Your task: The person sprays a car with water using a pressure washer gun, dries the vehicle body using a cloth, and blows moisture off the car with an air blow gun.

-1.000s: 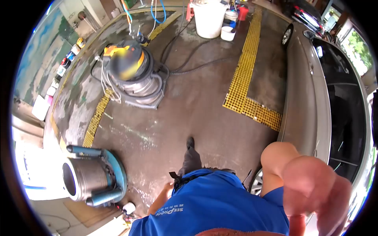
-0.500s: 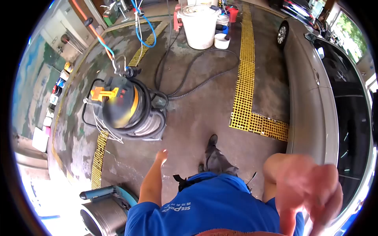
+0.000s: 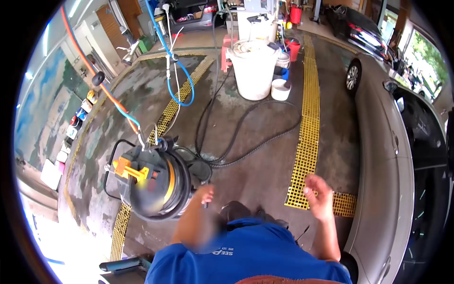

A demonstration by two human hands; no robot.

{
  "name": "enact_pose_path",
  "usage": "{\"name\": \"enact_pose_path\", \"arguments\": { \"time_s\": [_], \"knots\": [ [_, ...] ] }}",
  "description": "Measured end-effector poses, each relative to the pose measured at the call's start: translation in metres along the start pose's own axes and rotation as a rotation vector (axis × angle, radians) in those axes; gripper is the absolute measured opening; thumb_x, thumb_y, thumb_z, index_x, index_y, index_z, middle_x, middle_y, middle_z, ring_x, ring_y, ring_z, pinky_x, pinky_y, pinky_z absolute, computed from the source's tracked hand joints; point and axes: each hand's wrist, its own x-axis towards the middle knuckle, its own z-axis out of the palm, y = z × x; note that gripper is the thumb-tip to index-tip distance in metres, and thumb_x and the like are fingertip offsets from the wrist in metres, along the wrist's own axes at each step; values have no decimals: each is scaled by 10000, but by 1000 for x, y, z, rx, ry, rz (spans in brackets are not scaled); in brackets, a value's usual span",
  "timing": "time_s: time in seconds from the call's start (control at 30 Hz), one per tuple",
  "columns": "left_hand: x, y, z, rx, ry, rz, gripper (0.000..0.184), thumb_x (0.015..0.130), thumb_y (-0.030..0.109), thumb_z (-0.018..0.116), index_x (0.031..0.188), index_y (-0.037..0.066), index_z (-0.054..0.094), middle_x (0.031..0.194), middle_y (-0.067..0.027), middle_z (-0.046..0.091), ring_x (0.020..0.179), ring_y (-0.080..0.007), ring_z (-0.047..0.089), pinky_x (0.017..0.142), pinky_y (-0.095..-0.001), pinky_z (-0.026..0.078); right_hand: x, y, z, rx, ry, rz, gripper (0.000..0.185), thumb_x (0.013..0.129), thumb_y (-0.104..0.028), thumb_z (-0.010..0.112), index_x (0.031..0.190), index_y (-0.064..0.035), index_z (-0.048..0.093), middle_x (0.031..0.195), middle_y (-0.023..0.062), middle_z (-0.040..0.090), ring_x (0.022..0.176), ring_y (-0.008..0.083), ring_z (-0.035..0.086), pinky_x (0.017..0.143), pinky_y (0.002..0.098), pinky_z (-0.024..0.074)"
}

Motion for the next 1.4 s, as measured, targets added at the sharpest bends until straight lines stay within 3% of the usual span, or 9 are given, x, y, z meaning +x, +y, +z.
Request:
{"name": "enact_pose_path", "arguments": {
  "time_s": [0.03,0.27,0.47,0.57,0.63,0.67,0.93,1.17,1.4],
  "knots": [
    [30,51,-33,-134,-242,-100,167,921,335,559,954,172,576,788,-15,564,645,-170,556,484,-321,453,9,3,6,-21,-5,10,357,827,-127,736,1122,19,598,911,85,631,844,170,606,800,303,504],
    [70,393,-136,-218,227,486,633,851,490,646,1337,129,464,1139,-89,540,893,-221,540,694,-412,530,42,12,58,-163,211,287,381,813,-74,698,1163,27,588,967,143,657,860,208,651,784,316,527],
    [196,553,-288,-307,375,804,853,853,394,698,1421,-97,293,1338,-194,497,1171,-273,512,992,-368,405,54,-5,103,-345,282,512,384,807,-104,708,1159,5,600,994,172,667,875,273,668,768,351,539],
    [189,584,-286,-445,250,725,993,869,390,686,1526,54,21,1497,-186,307,1281,-334,437,1080,-479,340,64,-18,122,-471,156,589,398,807,-175,718,1150,-10,604,1007,183,662,892,313,657,756,375,532],
    [220,584,-277,-323,247,716,420,919,386,624,1168,68,506,895,-27,578,868,-172,578,745,-337,492,72,-23,133,-471,150,605,403,806,-171,714,1160,-13,603,996,179,661,900,303,657,764,369,535],
    [192,578,-236,-369,262,712,249,951,341,584,929,102,516,693,40,454,651,-111,493,582,-284,435,74,-25,139,-480,97,586,409,806,-168,709,1170,-17,601,984,176,661,909,293,657,772,363,539],
    [62,424,64,-447,-626,936,248,985,282,534,984,34,532,898,-148,639,835,-256,649,787,-401,541,137,-26,201,-478,-59,215,569,802,-207,710,1305,-47,497,1275,212,508,1169,374,511,958,432,462],
    [-86,280,236,-1,-1327,831,238,925,193,632,1047,-7,590,1032,-213,652,986,-280,643,951,-400,497,179,-36,209,-921,409,58,912,680,-332,775,1399,23,342,1425,274,357,1281,442,401,1030,511,374],
    [-23,190,254,677,-1442,887,439,904,157,649,1292,37,485,1203,-176,588,1096,-253,586,959,-361,488,84,21,182,-863,287,233,509,841,-155,509,1317,9,433,861,124,601,694,294,664,607,397,543]
  ]
}}
